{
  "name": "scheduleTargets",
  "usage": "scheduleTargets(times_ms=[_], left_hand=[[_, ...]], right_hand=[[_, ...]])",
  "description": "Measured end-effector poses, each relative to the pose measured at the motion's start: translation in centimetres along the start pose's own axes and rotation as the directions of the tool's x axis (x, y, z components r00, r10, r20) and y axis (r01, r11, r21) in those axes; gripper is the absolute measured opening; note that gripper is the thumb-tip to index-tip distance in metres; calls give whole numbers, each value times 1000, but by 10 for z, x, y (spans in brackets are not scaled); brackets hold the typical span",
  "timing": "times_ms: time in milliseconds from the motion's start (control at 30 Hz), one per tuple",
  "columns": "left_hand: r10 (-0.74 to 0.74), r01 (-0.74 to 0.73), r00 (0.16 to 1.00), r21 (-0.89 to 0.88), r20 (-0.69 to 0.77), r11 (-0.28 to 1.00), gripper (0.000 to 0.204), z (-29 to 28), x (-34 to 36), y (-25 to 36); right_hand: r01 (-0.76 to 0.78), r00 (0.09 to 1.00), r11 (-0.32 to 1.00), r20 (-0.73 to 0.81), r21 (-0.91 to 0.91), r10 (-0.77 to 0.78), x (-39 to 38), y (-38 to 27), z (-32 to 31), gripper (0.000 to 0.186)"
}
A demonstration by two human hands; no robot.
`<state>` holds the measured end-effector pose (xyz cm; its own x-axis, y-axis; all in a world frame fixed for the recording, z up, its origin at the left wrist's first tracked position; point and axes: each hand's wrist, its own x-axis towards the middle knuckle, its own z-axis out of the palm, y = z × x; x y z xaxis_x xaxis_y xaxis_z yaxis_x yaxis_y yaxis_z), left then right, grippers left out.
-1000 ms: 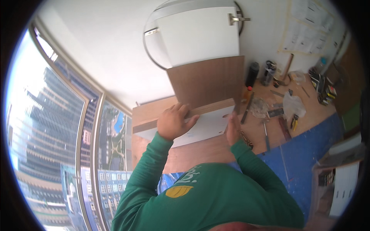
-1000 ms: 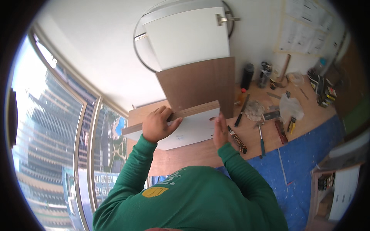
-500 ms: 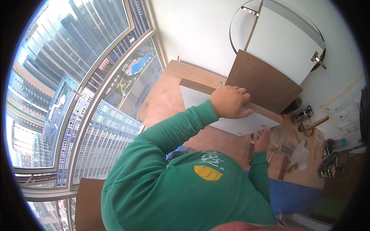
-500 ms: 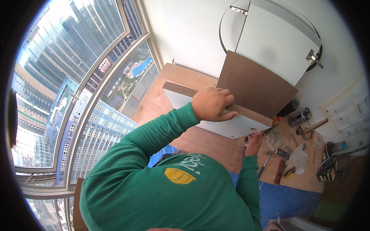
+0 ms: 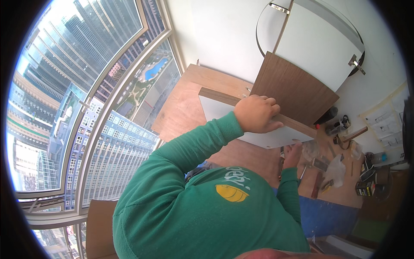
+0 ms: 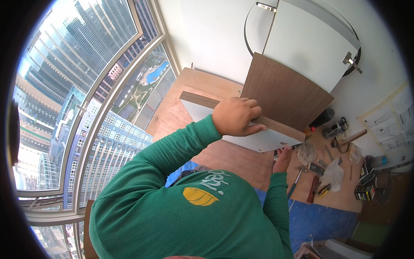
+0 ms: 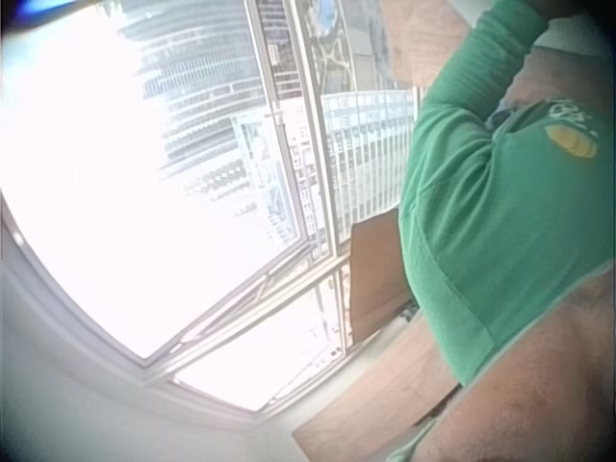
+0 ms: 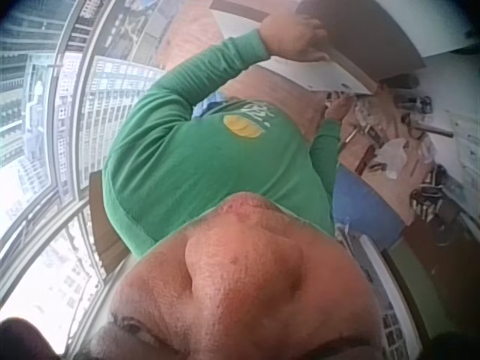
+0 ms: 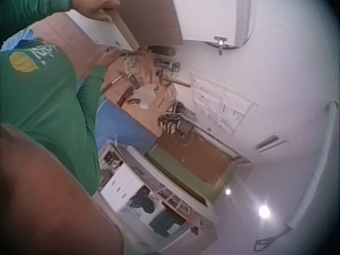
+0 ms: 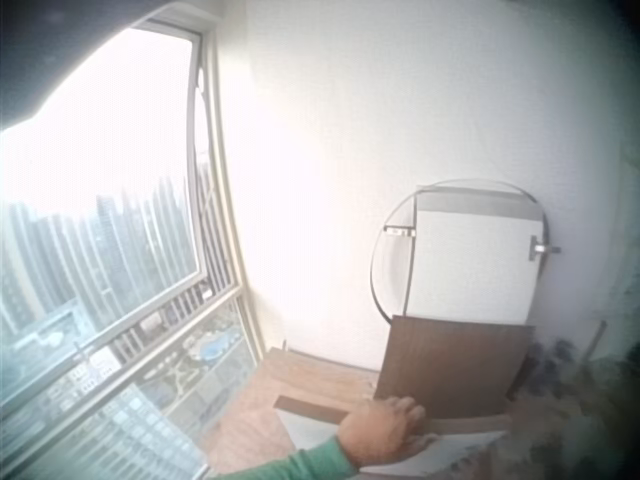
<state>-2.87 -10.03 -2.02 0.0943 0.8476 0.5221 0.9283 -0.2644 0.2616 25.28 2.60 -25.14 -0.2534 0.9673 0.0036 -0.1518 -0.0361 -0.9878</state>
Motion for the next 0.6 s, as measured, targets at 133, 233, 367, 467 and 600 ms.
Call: scheduleTargets(times_ms=[133,233,367,467,600], left_hand=[[5,-5,1000,-17,18,1000,44,-2,-1,0],[2,-2,1000,-39,19,999,45,-3,-1,-1],[-33,37,994,-37,108,999,46,-8,1,0],[-57,61,989,-32,139,998,48,-9,2,0],[-64,70,988,-40,142,997,49,-8,3,-2]], right_hand=[[-7,1000,1000,-15,13,7,0,2,-2,79],[8,1000,1000,1,-3,-8,0,4,-3,78],[3,1000,1000,4,-19,-3,-1,4,-4,78],[1,1000,1000,-8,-17,-1,0,4,-4,80],[-12,1000,1000,-4,-6,12,2,4,-2,82]])
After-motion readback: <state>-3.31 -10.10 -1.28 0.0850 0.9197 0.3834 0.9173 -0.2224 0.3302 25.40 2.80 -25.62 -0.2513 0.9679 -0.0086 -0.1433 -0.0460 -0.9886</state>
